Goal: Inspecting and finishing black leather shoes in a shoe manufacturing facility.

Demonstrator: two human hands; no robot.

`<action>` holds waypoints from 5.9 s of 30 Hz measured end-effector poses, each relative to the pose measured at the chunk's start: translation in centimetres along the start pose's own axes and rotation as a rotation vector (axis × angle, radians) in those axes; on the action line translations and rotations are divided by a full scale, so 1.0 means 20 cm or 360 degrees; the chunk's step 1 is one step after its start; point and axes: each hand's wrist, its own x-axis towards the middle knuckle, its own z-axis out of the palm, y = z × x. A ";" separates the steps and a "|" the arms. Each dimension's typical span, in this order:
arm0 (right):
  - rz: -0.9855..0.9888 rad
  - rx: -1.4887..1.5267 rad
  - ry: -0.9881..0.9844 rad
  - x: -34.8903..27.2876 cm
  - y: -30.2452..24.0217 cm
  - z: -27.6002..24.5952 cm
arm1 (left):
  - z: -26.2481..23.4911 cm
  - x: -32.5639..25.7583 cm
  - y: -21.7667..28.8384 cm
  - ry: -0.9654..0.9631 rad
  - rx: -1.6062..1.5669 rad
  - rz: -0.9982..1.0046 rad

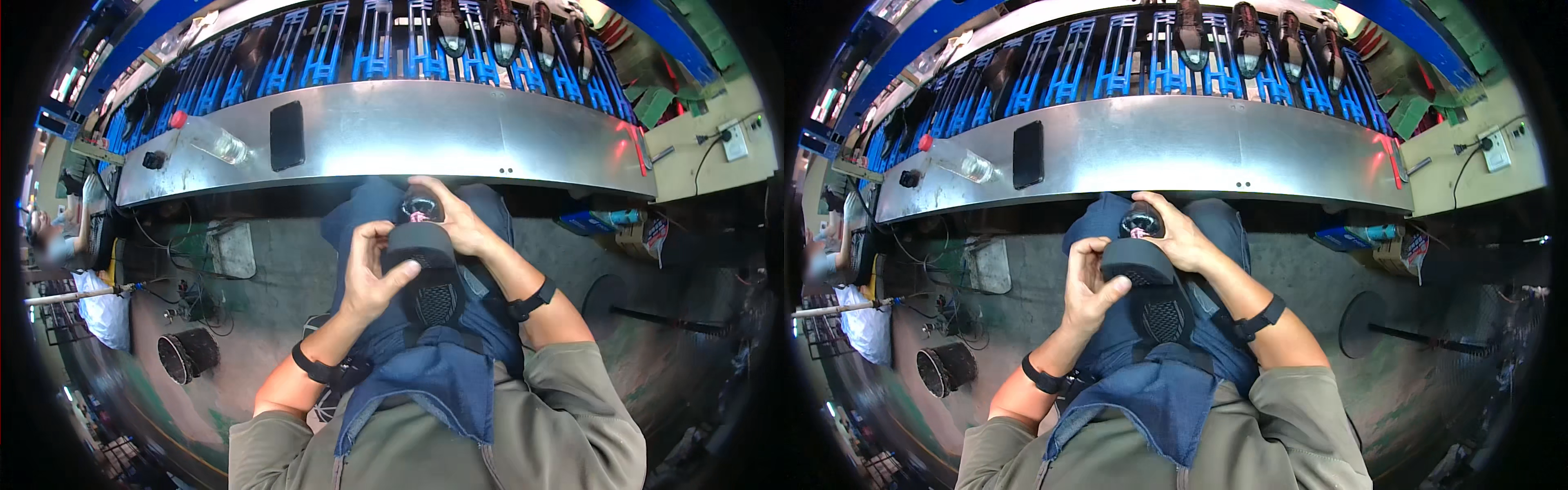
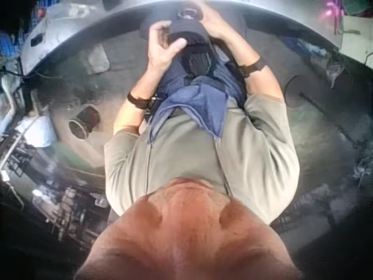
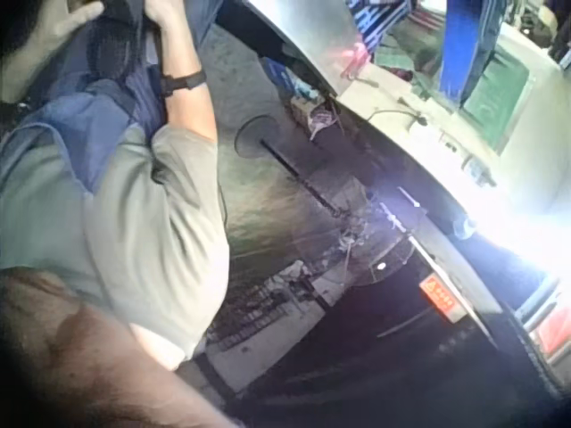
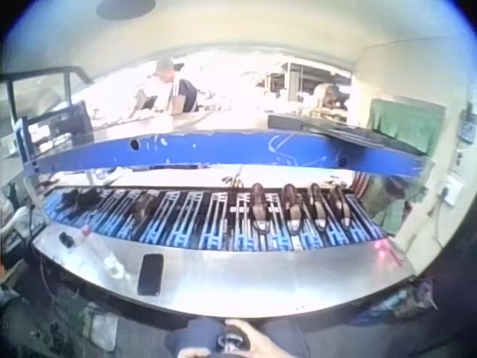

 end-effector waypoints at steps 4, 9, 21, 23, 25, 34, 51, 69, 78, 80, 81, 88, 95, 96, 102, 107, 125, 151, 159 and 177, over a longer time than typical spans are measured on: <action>-0.0077 -0.0791 -0.0094 0.09 -0.09 -0.13 | -0.01 0.02 -0.01 -0.0354 0.0558 0.0823; -0.0172 -0.0209 0.0255 -0.02 -0.06 -0.17 | -0.04 0.18 -0.01 -0.0138 0.0782 0.0348; -0.0085 -0.0364 0.0453 0.02 -0.10 -0.09 | -0.04 0.49 -0.14 -0.0021 0.0362 -0.0307; -0.0076 -0.0338 0.0466 0.03 -0.07 -0.10 | -0.05 0.51 -0.15 -0.0105 0.0438 -0.0288; -0.0005 -0.0267 0.0481 0.02 -0.06 -0.12 | -0.08 0.57 -0.10 -0.0237 0.0783 -0.0160; 0.0180 0.0387 0.0220 0.01 -0.07 -0.23 | -0.04 0.61 -0.01 -0.0542 0.0892 0.0010; -0.0659 0.0326 0.0335 -0.47 -0.19 0.04 | 0.15 0.09 0.01 -0.0550 0.0160 -0.0012; -0.0305 0.1216 0.0325 -0.20 -0.18 0.11 | 0.13 0.15 0.25 0.0043 -0.0525 -0.0205; -0.0377 0.0264 0.0275 -0.33 -0.11 -0.05 | 0.15 0.02 -0.05 -0.0141 0.0145 -0.0130; -0.0318 0.0502 0.0303 -0.30 -0.08 -0.05 | 0.13 0.12 -0.06 -0.0221 0.0165 -0.0081; -0.0293 0.0556 0.0303 -0.29 -0.05 -0.06 | 0.12 0.16 -0.06 -0.0139 0.0311 0.0035; -0.0307 0.0580 0.0435 -0.20 0.10 -0.07 | 0.16 0.39 -0.08 -0.0317 0.0217 -0.0155; -0.0228 0.0404 0.0644 -0.10 0.14 0.03 | 0.16 0.38 -0.22 0.0013 0.0598 0.0010; -0.0183 0.0356 0.0691 -0.10 0.14 0.06 | 0.15 0.38 -0.23 0.0049 0.0661 0.0059; -0.0030 0.0713 0.0551 -0.38 0.24 0.27 | 0.09 0.08 -0.19 0.0031 0.0489 -0.0190; 0.0034 0.0334 0.0546 -0.39 0.19 0.31 | 0.01 -0.01 -0.16 0.0114 0.0135 -0.0378; 0.0083 -0.0016 0.0522 -0.86 0.08 -0.44 | 0.23 0.35 -0.09 -0.1711 0.1480 0.0385; 0.0156 -0.1353 0.0796 1.90 0.29 -0.92 | -1.10 2.42 -0.07 0.0712 0.0745 -0.0421; 0.0125 -0.1580 0.0685 2.08 0.26 -0.99 | -1.38 2.30 -0.28 0.0348 0.2289 -0.0182; -0.0255 -0.0879 0.1435 -0.03 0.35 -0.62 | 1.21 2.06 1.20 -0.0679 0.1744 0.1850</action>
